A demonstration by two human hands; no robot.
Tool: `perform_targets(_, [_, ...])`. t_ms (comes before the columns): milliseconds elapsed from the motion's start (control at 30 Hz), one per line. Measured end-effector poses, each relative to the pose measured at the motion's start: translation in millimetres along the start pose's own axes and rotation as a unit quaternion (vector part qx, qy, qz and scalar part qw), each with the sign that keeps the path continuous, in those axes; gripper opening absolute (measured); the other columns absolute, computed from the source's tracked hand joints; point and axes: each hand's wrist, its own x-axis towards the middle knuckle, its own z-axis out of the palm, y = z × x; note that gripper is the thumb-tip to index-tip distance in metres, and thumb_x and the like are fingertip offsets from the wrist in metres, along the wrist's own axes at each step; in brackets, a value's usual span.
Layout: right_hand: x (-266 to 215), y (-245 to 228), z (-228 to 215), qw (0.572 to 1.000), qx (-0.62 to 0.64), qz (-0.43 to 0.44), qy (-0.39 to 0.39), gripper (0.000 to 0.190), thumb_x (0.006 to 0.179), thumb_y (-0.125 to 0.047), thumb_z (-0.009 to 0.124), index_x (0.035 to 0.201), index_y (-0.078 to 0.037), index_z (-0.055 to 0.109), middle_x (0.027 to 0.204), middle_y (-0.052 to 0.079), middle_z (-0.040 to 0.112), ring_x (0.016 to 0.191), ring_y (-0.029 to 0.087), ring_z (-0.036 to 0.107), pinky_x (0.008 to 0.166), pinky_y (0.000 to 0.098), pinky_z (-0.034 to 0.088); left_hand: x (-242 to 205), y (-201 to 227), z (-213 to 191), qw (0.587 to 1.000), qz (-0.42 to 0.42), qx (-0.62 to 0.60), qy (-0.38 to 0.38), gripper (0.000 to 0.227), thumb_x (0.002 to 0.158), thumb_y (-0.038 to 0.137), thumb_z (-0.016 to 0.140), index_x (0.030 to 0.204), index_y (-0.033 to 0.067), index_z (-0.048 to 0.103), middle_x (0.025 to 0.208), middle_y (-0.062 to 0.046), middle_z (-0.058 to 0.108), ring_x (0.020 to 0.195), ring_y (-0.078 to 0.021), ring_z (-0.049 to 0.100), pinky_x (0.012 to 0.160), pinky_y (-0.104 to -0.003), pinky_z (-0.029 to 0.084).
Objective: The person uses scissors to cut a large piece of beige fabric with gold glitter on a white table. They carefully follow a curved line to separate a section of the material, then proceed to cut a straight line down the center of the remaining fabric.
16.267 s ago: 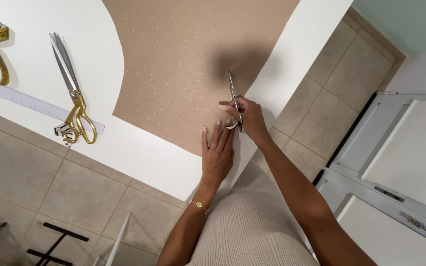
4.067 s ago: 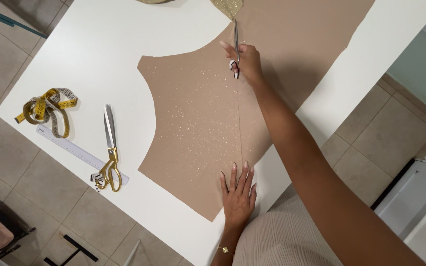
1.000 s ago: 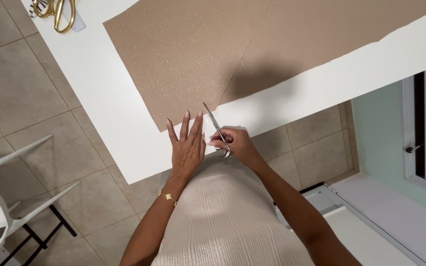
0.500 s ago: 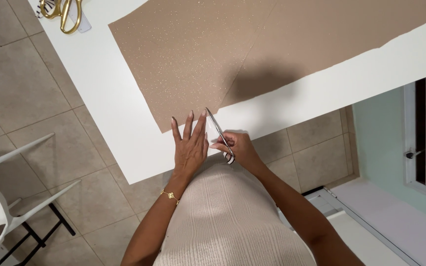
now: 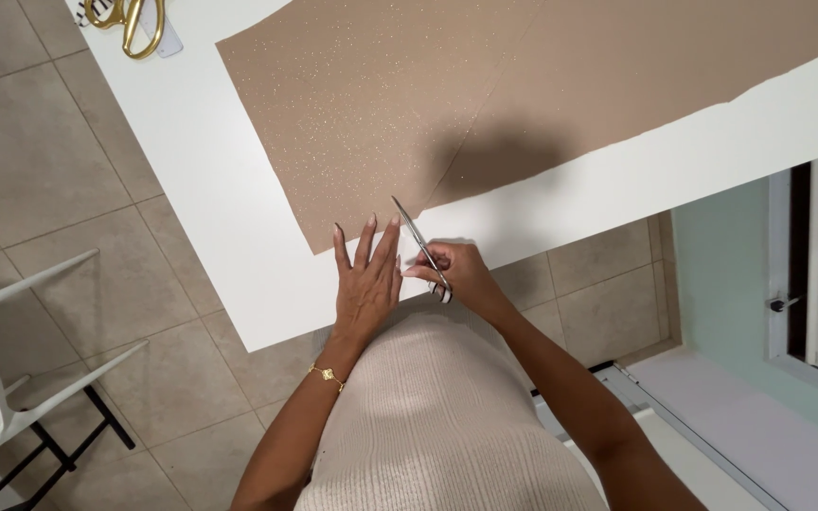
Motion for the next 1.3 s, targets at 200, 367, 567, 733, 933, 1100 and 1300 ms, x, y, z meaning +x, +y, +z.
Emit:
perform_targets(200, [5,6,-2,1.000,0.015,0.010,-0.008,0.027,0.089,-0.021,0.094,0.095,-0.001,0.076,0.065,0.008,0.071,0.048,0.010,0.062,0.044,0.0215,0.047,-2,0,1,1.000,-0.003,-0.007,0.000,0.056,0.110,0.029,0.045,0.166,0.0199,0.047,0.181,0.013,0.029,0.165,-0.0245,0.026,0.135,-0.070,0.010])
perform_targets(367, [14,-8,-1,1.000,-0.013,-0.012,-0.020,0.026,0.090,-0.022,0.093,0.096,-0.002,0.078,0.067,0.009,0.073,0.049,0.010,0.064,0.045,0.0220,0.048,-4,-1,6,1.000,-0.003,-0.014,0.000,0.058,0.109,0.029,0.046,0.167,0.0210,0.045,0.181,0.012,0.029,0.165,-0.0244,0.026,0.135,-0.070,0.010])
perform_targets(567, [13,-15,-2,0.999,-0.041,-0.017,-0.026,0.025,0.090,-0.020,0.092,0.095,-0.001,0.077,0.065,0.008,0.072,0.048,0.009,0.062,0.045,0.0227,0.046,-4,-1,3,1.000,-0.005,-0.018,-0.004,0.060,0.108,0.028,0.046,0.167,0.0204,0.045,0.181,0.012,0.030,0.166,-0.0240,0.025,0.135,-0.070,0.010])
perform_targets(733, [21,-11,-7,0.997,-0.059,-0.024,-0.039,0.026,0.092,-0.021,0.091,0.096,0.000,0.077,0.065,0.009,0.072,0.047,0.009,0.061,0.045,0.0235,0.046,-3,-2,3,1.000,-0.005,-0.030,-0.001,0.060,0.107,0.027,0.048,0.167,0.0204,0.045,0.181,0.012,0.030,0.165,-0.0238,0.026,0.135,-0.070,0.010])
perform_targets(933, [35,-11,-5,0.996,-0.067,-0.036,-0.053,0.026,0.092,-0.023,0.091,0.096,-0.001,0.076,0.066,0.008,0.072,0.049,0.009,0.061,0.048,0.0244,0.048,-5,-1,1,1.000,-0.006,-0.021,-0.011,0.055,0.108,0.028,0.049,0.162,0.0245,0.052,0.180,0.012,0.032,0.166,-0.0237,0.026,0.134,-0.072,0.009])
perform_targets(1100, [27,-30,-1,0.995,-0.089,-0.028,-0.045,0.026,0.093,-0.023,0.091,0.093,-0.001,0.076,0.062,0.007,0.071,0.046,0.009,0.061,0.046,0.0232,0.047,-2,-1,-3,0.999,-0.008,-0.034,-0.013,0.053,0.108,0.028,0.048,0.161,0.0233,0.053,0.180,0.012,0.031,0.165,-0.0230,0.027,0.134,-0.072,0.011])
perform_targets(1300, [42,-34,-1,0.996,-0.076,-0.017,-0.048,0.027,0.093,-0.025,0.091,0.094,-0.002,0.076,0.064,0.006,0.071,0.050,0.008,0.060,0.048,0.0239,0.048,-5,-4,1,0.999,0.000,-0.030,-0.016,0.052,0.107,0.026,0.050,0.159,0.0216,0.055,0.178,0.011,0.035,0.166,-0.0227,0.027,0.135,-0.072,0.010])
